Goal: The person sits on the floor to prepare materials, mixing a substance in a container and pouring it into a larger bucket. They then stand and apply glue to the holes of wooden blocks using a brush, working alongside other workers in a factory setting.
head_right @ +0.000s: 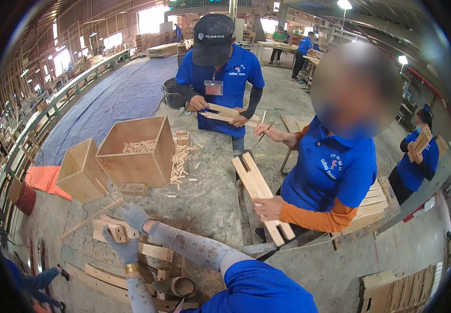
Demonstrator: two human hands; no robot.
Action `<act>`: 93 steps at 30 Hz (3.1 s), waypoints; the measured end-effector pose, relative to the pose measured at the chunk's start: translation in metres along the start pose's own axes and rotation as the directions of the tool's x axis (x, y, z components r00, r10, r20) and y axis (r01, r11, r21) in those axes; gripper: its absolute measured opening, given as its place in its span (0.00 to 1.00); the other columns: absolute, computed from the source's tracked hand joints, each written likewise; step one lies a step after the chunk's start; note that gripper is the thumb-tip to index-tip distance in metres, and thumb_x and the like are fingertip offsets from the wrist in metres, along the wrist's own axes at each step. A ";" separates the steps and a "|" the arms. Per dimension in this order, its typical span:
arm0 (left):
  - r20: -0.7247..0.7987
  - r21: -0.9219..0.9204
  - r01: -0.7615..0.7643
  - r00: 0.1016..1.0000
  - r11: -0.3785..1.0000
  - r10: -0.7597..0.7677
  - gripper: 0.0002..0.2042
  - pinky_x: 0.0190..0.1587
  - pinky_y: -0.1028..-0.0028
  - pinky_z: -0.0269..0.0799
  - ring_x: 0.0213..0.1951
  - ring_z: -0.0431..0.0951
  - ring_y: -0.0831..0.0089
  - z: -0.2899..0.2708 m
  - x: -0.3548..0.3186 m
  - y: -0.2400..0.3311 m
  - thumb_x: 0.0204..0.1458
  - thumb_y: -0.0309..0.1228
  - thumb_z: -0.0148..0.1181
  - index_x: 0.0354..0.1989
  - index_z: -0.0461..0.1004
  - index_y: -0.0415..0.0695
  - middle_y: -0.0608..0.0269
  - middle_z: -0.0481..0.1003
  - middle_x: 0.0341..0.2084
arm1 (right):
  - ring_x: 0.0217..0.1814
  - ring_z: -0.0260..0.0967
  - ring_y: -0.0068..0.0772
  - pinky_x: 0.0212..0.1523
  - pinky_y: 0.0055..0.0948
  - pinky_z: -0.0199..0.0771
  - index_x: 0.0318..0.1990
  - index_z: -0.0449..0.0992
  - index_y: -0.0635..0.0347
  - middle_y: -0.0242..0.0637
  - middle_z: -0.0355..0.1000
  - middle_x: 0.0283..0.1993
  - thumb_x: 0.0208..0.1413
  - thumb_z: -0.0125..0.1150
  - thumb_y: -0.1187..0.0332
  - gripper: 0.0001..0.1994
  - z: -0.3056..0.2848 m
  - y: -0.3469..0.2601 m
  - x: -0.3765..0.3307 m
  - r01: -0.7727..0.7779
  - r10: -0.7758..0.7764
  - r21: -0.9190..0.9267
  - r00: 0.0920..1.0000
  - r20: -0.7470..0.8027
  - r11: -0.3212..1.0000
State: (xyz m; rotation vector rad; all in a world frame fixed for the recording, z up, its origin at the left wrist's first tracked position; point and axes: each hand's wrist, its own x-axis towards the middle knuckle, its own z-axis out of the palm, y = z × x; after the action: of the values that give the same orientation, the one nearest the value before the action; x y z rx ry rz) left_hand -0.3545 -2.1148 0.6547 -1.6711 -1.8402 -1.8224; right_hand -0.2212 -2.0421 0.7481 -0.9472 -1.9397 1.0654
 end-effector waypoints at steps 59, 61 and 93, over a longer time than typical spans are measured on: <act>0.495 -0.654 0.311 0.865 0.690 0.080 0.32 0.43 0.74 0.70 0.44 0.70 0.73 0.077 0.069 0.163 0.34 0.29 0.69 0.50 0.60 0.38 0.58 0.69 0.40 | 0.33 0.65 0.25 0.34 0.27 0.65 0.31 0.73 0.65 0.34 0.70 0.30 0.57 0.48 0.60 0.16 -0.138 -0.041 -0.003 0.273 -0.187 0.328 0.944 -0.271 0.904; 0.585 -0.628 0.398 0.808 0.668 0.068 0.32 0.39 0.74 0.72 0.41 0.72 0.73 0.072 0.071 0.163 0.32 0.30 0.70 0.49 0.61 0.38 0.59 0.70 0.38 | 0.34 0.65 0.24 0.35 0.27 0.66 0.31 0.74 0.64 0.34 0.71 0.31 0.57 0.49 0.61 0.14 -0.142 -0.037 -0.001 0.443 -0.411 0.043 0.861 -0.300 0.896; -0.471 -0.539 0.234 0.713 0.809 -0.520 0.27 0.44 0.69 0.72 0.41 0.74 0.66 -0.157 -0.188 0.425 0.37 0.26 0.64 0.48 0.64 0.36 0.56 0.71 0.38 | 0.32 0.68 0.24 0.32 0.25 0.68 0.41 0.72 0.68 0.38 0.72 0.32 0.57 0.51 0.63 0.14 -0.185 -0.179 -0.263 0.265 -0.515 0.695 0.839 0.176 0.669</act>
State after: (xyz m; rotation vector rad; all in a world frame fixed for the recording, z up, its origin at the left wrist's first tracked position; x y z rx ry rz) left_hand -0.0826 -2.4665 0.8605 -0.5814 -1.6227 -2.7023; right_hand 0.0133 -2.2692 0.9182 0.0848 -1.7107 1.5602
